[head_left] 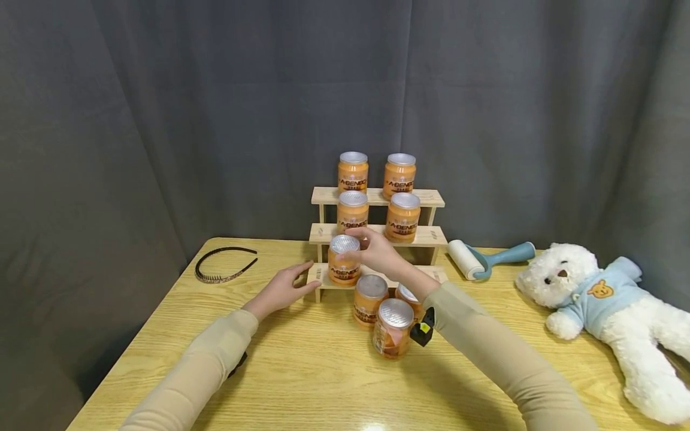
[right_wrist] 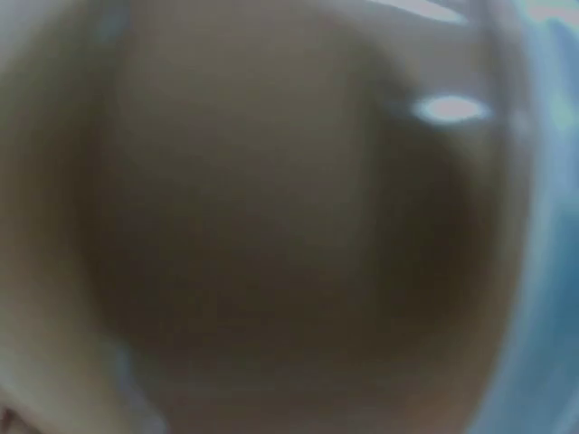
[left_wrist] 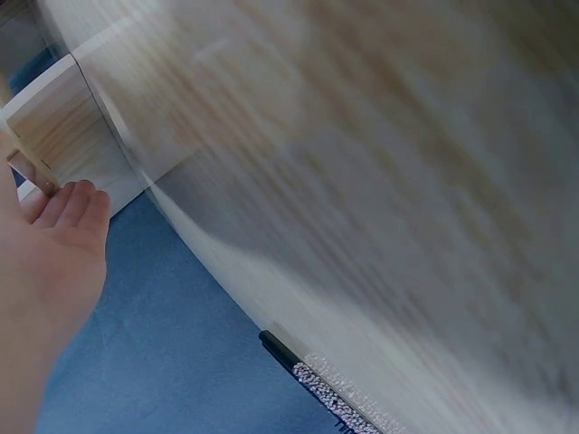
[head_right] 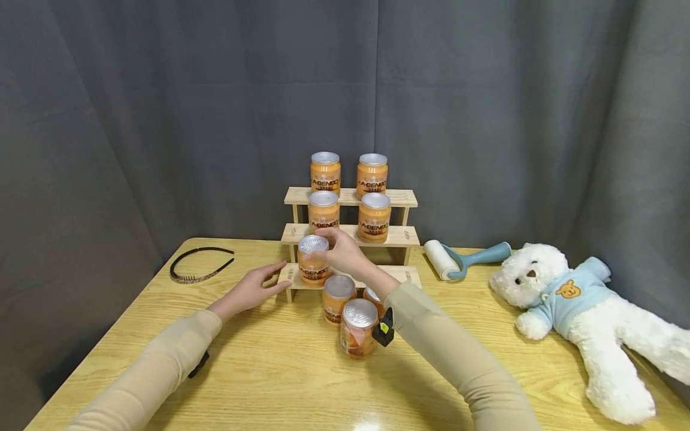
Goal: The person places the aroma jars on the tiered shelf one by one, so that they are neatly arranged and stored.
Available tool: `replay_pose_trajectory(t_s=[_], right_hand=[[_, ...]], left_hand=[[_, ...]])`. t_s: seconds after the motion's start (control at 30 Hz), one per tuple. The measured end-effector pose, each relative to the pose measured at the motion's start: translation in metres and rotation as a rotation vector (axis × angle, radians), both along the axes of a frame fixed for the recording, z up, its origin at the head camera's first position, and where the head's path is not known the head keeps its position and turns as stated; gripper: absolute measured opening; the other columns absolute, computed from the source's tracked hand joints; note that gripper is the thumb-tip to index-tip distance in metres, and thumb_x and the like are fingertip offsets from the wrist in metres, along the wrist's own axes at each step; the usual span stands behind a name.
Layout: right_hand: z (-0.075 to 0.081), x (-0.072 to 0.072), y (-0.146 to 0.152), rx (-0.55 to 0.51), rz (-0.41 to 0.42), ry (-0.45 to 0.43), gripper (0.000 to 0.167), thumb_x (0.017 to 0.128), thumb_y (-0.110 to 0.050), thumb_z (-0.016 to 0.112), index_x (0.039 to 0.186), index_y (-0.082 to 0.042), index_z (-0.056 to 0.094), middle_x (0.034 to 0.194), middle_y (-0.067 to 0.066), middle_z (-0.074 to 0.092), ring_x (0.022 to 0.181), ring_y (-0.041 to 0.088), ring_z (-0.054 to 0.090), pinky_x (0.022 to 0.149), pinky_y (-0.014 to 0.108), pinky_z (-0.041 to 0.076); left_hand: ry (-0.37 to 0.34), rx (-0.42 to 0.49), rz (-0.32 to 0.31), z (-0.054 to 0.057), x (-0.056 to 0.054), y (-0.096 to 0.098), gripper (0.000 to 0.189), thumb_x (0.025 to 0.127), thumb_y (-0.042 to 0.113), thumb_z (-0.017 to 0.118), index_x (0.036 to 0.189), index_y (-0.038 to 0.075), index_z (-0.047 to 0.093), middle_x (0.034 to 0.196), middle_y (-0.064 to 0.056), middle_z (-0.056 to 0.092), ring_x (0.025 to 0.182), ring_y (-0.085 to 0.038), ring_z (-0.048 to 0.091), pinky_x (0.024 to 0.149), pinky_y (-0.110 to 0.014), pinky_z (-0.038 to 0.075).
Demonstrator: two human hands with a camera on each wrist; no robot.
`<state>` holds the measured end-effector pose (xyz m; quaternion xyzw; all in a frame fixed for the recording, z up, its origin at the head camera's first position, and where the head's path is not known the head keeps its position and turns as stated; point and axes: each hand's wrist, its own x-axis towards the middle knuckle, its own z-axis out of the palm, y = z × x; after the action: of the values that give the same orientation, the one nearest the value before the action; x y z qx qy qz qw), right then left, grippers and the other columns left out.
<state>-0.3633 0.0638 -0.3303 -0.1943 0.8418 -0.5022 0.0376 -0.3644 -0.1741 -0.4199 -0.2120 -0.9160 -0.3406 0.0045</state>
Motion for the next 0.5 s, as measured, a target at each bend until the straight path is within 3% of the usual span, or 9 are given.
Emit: replay_pose_trajectory(t_s=[0.23, 0.5], right_hand=[[0.0003, -0.0023, 0.002, 0.045, 0.06, 0.031, 0.066, 0.082, -0.025, 0.074, 0.14, -0.01, 0.046, 0.127, 0.014, 0.059, 0.114, 0.025, 0.057, 0.091, 0.036, 0.051], [-0.0009, -0.0029, 0.0032, 0.092, 0.066, 0.095, 0.065, 0.082, -0.025, 0.074, 0.139, -0.009, 0.047, 0.135, 0.011, 0.053, 0.119, 0.026, 0.054, 0.095, 0.038, 0.05]], left_hand=[[0.007, 0.006, -0.001, 0.0025, 0.0022, 0.0008, 0.071, 0.092, 0.044, 0.056, 0.146, 0.005, 0.033, 0.148, -0.017, 0.036, 0.13, -0.035, 0.043, 0.106, -0.047, 0.04], [0.008, 0.001, -0.003, 0.0001, 0.0015, 0.0011, 0.072, 0.092, 0.047, 0.055, 0.146, 0.006, 0.033, 0.148, -0.017, 0.036, 0.13, -0.035, 0.043, 0.105, -0.047, 0.041]])
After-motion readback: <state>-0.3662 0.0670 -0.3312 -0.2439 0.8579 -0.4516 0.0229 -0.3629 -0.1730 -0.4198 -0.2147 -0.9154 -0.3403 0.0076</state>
